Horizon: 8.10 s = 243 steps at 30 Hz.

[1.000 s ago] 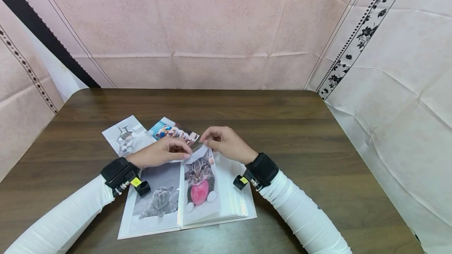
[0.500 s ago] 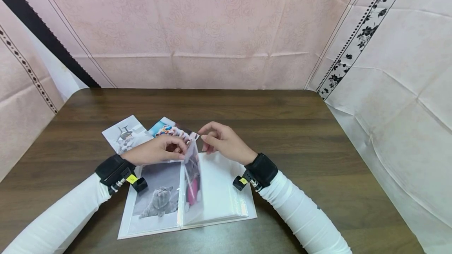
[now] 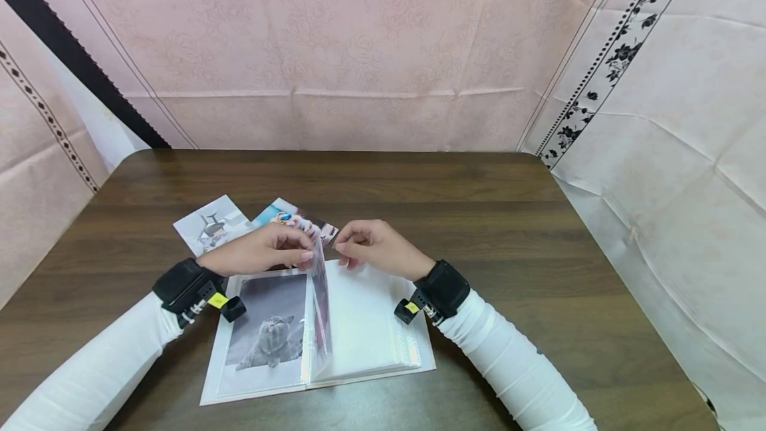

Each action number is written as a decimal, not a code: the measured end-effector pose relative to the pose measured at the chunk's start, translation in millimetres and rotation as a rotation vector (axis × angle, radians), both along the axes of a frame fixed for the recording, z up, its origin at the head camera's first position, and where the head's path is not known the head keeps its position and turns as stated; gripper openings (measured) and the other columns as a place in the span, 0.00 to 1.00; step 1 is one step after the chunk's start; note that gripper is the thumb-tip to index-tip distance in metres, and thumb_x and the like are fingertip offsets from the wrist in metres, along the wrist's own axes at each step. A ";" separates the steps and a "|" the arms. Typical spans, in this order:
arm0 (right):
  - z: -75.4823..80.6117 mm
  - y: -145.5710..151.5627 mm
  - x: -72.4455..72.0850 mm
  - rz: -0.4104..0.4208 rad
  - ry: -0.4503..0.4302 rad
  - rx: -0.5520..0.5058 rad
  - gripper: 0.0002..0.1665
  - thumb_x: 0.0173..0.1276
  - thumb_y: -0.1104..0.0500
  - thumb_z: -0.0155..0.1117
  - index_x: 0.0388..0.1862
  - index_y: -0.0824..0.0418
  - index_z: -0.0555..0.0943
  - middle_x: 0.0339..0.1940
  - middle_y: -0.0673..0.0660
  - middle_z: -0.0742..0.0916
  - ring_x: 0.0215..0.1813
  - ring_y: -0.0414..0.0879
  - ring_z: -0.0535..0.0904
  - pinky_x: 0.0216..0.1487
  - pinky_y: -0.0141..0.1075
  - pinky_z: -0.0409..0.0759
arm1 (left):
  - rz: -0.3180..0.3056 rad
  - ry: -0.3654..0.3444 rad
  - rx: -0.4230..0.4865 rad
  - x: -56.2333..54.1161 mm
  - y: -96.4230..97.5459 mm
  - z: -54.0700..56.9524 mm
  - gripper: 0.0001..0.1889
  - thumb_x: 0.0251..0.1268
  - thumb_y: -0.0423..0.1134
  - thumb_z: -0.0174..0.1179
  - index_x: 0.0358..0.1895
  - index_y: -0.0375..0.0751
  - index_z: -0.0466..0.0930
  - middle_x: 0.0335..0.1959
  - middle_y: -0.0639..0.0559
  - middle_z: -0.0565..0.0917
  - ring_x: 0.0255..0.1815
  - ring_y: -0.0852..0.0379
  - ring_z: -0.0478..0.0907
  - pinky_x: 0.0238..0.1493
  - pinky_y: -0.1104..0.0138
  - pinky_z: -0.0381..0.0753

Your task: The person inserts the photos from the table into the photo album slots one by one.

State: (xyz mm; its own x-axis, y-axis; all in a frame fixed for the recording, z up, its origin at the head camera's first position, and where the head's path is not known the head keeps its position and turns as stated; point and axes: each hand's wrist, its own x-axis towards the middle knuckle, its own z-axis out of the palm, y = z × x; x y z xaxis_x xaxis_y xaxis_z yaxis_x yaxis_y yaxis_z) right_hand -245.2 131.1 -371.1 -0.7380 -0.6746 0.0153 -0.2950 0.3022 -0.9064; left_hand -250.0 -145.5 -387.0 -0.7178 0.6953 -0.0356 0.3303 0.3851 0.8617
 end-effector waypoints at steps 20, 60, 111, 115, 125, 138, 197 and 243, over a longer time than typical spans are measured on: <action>-0.6 -9.9 10.7 0.137 0.002 -0.032 0.11 0.78 0.66 0.55 0.53 0.68 0.81 0.52 0.66 0.87 0.45 0.55 0.87 0.51 0.38 0.85 | -0.006 -0.056 0.052 -4.0 -5.1 8.8 0.24 0.85 0.48 0.40 0.46 0.40 0.86 0.40 0.46 0.89 0.44 0.48 0.86 0.49 0.57 0.86; -1.4 -13.2 -2.8 0.067 0.059 0.107 0.13 0.76 0.60 0.60 0.53 0.67 0.82 0.43 0.59 0.88 0.40 0.51 0.85 0.47 0.36 0.82 | -0.063 0.014 -0.192 2.0 -57.2 1.3 0.07 0.72 0.38 0.61 0.48 0.50 0.85 0.40 0.54 0.84 0.40 0.56 0.78 0.41 0.68 0.78; 8.3 -138.1 -76.1 -0.067 0.397 0.887 0.41 0.61 0.32 0.71 0.61 0.58 0.75 0.54 0.55 0.82 0.52 0.47 0.76 0.53 0.40 0.80 | -0.006 0.056 -0.253 3.9 -61.9 -7.4 0.05 0.69 0.44 0.66 0.38 0.51 0.82 0.30 0.56 0.78 0.33 0.57 0.75 0.35 0.70 0.75; 8.8 -143.2 -73.6 -0.084 0.377 0.944 0.45 0.56 0.30 0.74 0.61 0.57 0.72 0.54 0.56 0.82 0.51 0.47 0.78 0.51 0.40 0.81 | 0.000 0.064 -0.269 4.6 -62.0 -7.5 0.05 0.69 0.45 0.66 0.39 0.51 0.81 0.30 0.57 0.78 0.34 0.58 0.75 0.36 0.70 0.75; 7.1 -144.8 -71.9 -0.073 0.293 0.934 0.54 0.52 0.33 0.78 0.66 0.57 0.63 0.49 0.55 0.86 0.46 0.46 0.81 0.47 0.37 0.80 | -0.006 0.090 -0.263 5.5 -60.3 -4.9 0.08 0.66 0.49 0.68 0.38 0.51 0.81 0.30 0.57 0.77 0.33 0.58 0.75 0.35 0.70 0.76; -2.6 -134.4 -92.1 -0.078 0.304 0.847 0.28 0.64 0.39 0.73 0.54 0.55 0.84 0.43 0.50 0.88 0.42 0.44 0.81 0.45 0.36 0.81 | -0.018 0.096 -0.263 5.7 -60.1 -3.4 0.11 0.63 0.50 0.70 0.44 0.52 0.85 0.32 0.57 0.81 0.35 0.57 0.77 0.37 0.70 0.78; 5.7 -77.3 -89.9 -0.152 0.120 0.175 0.12 0.77 0.54 0.61 0.43 0.62 0.84 0.28 0.54 0.78 0.28 0.46 0.73 0.28 0.31 0.68 | 0.064 0.043 -0.198 3.5 -54.2 -11.8 0.05 0.63 0.45 0.70 0.37 0.51 0.85 0.31 0.56 0.83 0.36 0.54 0.77 0.38 0.70 0.79; -6.9 -65.1 -102.3 -0.075 0.010 0.170 0.14 0.78 0.55 0.59 0.54 0.62 0.83 0.25 0.54 0.78 0.28 0.47 0.75 0.34 0.39 0.76 | -0.009 0.102 -0.321 2.6 -75.5 3.8 0.06 0.68 0.50 0.66 0.38 0.55 0.88 0.28 0.58 0.79 0.33 0.59 0.76 0.31 0.71 0.73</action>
State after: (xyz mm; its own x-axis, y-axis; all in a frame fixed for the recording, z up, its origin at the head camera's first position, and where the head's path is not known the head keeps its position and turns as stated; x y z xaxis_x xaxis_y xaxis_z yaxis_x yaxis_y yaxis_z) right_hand -347.4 65.9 -378.0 -0.7865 -0.6115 -0.0867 -0.2745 0.4718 -0.8379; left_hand -247.4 -221.0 -383.2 -0.7228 0.6666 -0.1823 0.4133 0.6284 0.6590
